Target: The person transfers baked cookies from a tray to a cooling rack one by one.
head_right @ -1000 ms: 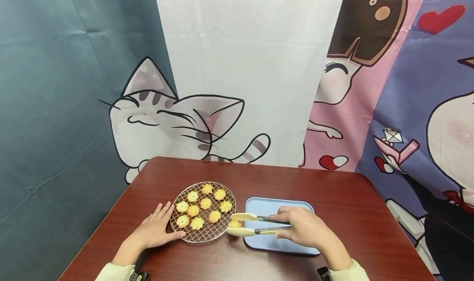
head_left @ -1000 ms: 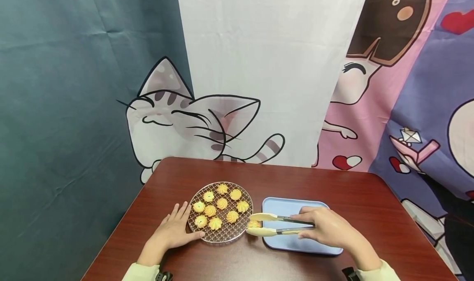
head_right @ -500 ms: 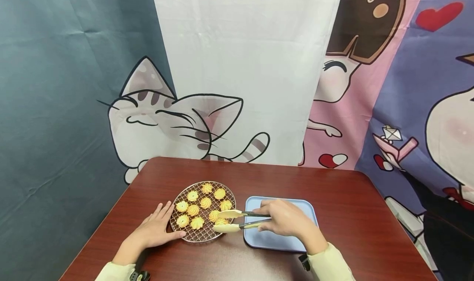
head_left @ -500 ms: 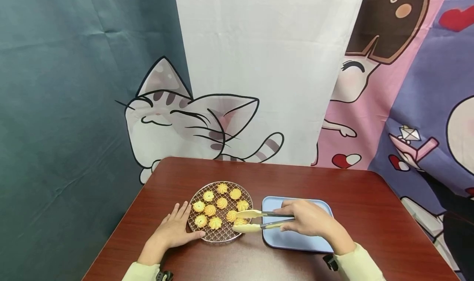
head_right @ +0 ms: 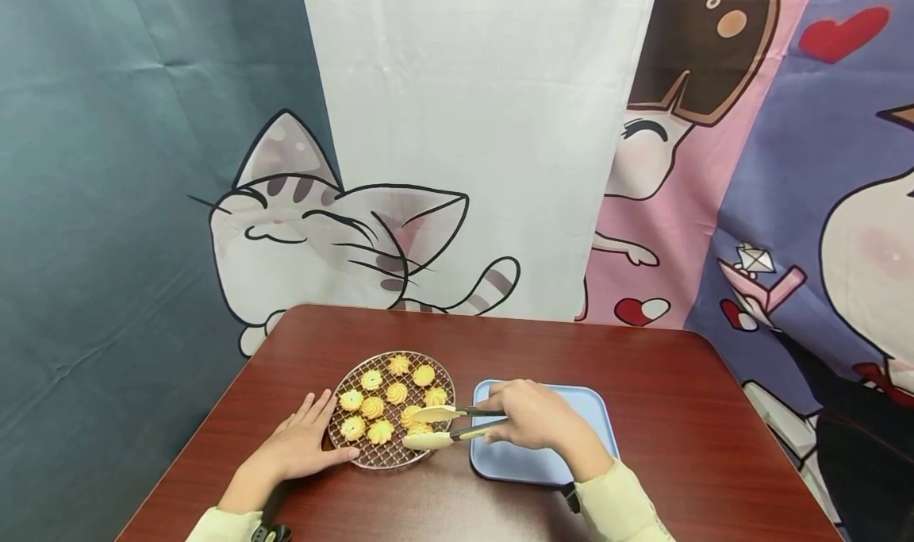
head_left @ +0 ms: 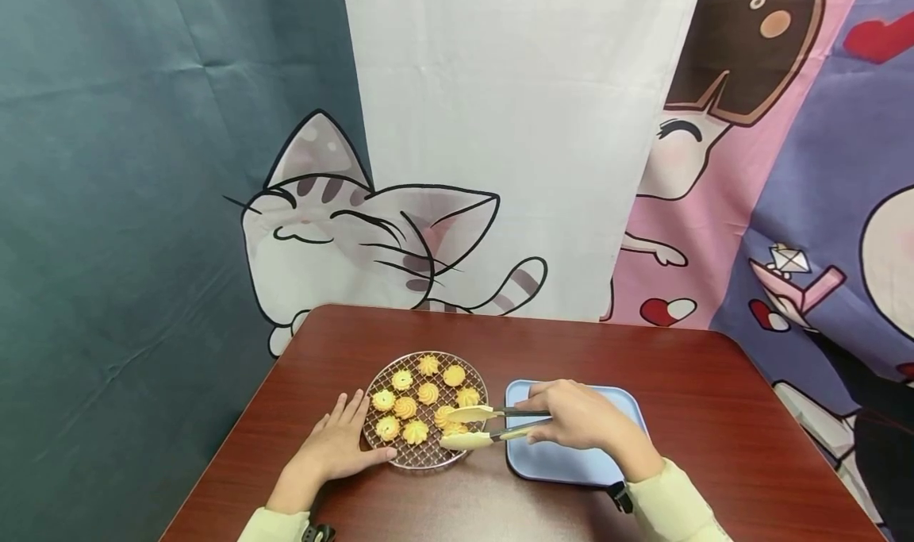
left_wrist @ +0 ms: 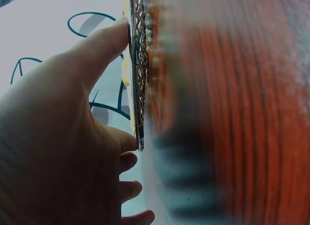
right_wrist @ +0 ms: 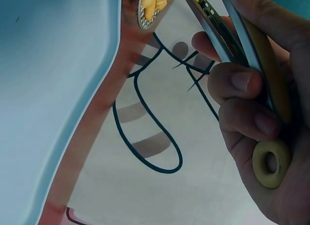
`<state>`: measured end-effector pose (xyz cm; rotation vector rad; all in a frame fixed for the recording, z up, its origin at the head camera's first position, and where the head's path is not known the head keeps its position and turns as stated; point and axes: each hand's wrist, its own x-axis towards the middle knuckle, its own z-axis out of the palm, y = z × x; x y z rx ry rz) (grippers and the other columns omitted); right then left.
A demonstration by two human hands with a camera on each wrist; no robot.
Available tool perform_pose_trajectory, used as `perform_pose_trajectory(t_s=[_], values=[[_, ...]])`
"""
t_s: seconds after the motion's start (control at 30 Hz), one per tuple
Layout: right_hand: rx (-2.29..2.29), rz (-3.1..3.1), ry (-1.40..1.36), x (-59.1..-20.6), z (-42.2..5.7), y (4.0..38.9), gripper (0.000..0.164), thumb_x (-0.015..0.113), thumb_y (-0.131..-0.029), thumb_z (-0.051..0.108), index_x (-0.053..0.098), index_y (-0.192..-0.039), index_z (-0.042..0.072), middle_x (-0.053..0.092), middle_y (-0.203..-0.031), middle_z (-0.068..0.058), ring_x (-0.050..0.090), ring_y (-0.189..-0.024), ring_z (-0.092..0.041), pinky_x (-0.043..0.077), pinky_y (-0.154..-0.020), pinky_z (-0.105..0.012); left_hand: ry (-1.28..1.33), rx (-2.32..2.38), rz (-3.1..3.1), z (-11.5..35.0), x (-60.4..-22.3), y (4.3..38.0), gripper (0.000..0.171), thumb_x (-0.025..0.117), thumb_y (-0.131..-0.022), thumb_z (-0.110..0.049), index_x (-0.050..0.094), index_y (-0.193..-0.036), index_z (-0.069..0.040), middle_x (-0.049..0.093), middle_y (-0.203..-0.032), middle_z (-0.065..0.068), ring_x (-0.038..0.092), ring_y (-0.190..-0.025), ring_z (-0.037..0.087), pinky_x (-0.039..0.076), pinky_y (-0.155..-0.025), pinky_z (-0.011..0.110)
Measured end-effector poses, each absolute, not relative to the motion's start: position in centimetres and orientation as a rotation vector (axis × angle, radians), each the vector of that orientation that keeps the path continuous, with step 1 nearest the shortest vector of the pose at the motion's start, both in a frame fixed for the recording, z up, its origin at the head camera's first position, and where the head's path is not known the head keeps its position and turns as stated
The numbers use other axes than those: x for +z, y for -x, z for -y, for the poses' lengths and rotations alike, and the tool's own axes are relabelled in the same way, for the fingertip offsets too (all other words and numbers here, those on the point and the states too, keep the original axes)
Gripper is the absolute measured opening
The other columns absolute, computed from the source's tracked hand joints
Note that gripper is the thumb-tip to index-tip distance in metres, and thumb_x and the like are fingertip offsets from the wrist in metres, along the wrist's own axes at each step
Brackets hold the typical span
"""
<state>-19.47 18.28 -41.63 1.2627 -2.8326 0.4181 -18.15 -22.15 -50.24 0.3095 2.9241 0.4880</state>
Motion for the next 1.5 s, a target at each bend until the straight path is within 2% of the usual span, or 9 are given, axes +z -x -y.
perform_pose_trajectory(t_s=[0.3,0.57,0.8,1.0,1.23,1.5], values=[[0.403,2.849,-1.253,-41.6,-18.1,19.4,0.040,0.087,-0.078,0.035,0.079,-0.116,0.024,0.059,-0.087,0.020,0.058,-0.072,-0.002,0.050,-0.060,-0.024,-0.316,0.497,-2.924,22.0,-50.3,18.1,0.116,0.066,-0.080,-0.075,0.028,-0.157,0.004,0.023,-0.165,0.023,0.018,-0.150,0.049,0.024,-0.114,0.071],[0.453,2.847,-1.227,-41.3,-18.8,19.1,0.044,0.087,-0.078,0.036,0.078,-0.118,0.021,0.066,-0.098,0.016,0.060,-0.081,-0.001,0.053,-0.066,-0.026,-0.307,0.498,-2.921,22.0,-50.2,18.0,0.117,0.065,-0.080,-0.076,0.028,-0.158,0.003,0.022,-0.165,0.024,0.018,-0.151,0.050,0.023,-0.114,0.071],[0.490,2.835,-1.176,-40.9,-20.1,18.9,0.046,0.088,-0.077,0.034,0.078,-0.119,0.019,0.059,-0.089,0.020,0.056,-0.074,-0.003,0.047,-0.060,-0.022,-0.294,0.502,-2.914,22.0,-50.2,18.0,0.116,0.065,-0.080,-0.076,0.027,-0.158,0.002,0.021,-0.165,0.022,0.016,-0.151,0.049,0.022,-0.115,0.070],[0.511,2.852,-1.099,-40.8,-21.7,18.6,0.046,0.088,-0.077,0.034,0.078,-0.119,0.019,0.055,-0.083,0.020,0.048,-0.069,0.001,0.042,-0.058,-0.019,-0.284,0.512,-2.914,21.9,-50.4,18.1,0.117,0.064,-0.079,-0.077,0.027,-0.158,0.001,0.021,-0.166,0.022,0.016,-0.151,0.049,0.021,-0.115,0.070],[0.564,2.857,-1.041,-40.8,-23.5,18.3,0.047,0.085,-0.079,0.040,0.077,-0.119,0.018,0.058,-0.085,0.018,0.048,-0.070,0.001,0.043,-0.060,-0.019,-0.283,0.525,-2.915,22.1,-50.6,17.8,0.118,0.064,-0.079,-0.078,0.028,-0.158,0.002,0.021,-0.166,0.022,0.016,-0.151,0.049,0.021,-0.114,0.071],[0.584,2.848,-0.977,-40.9,-25.5,18.0,0.049,0.083,-0.080,0.047,0.077,-0.120,0.020,0.059,-0.090,0.022,0.051,-0.072,0.002,0.045,-0.062,-0.019,-0.280,0.535,-2.914,22.1,-50.5,17.8,0.118,0.064,-0.079,-0.077,0.027,-0.159,0.001,0.021,-0.166,0.022,0.015,-0.151,0.049,0.021,-0.115,0.071]])
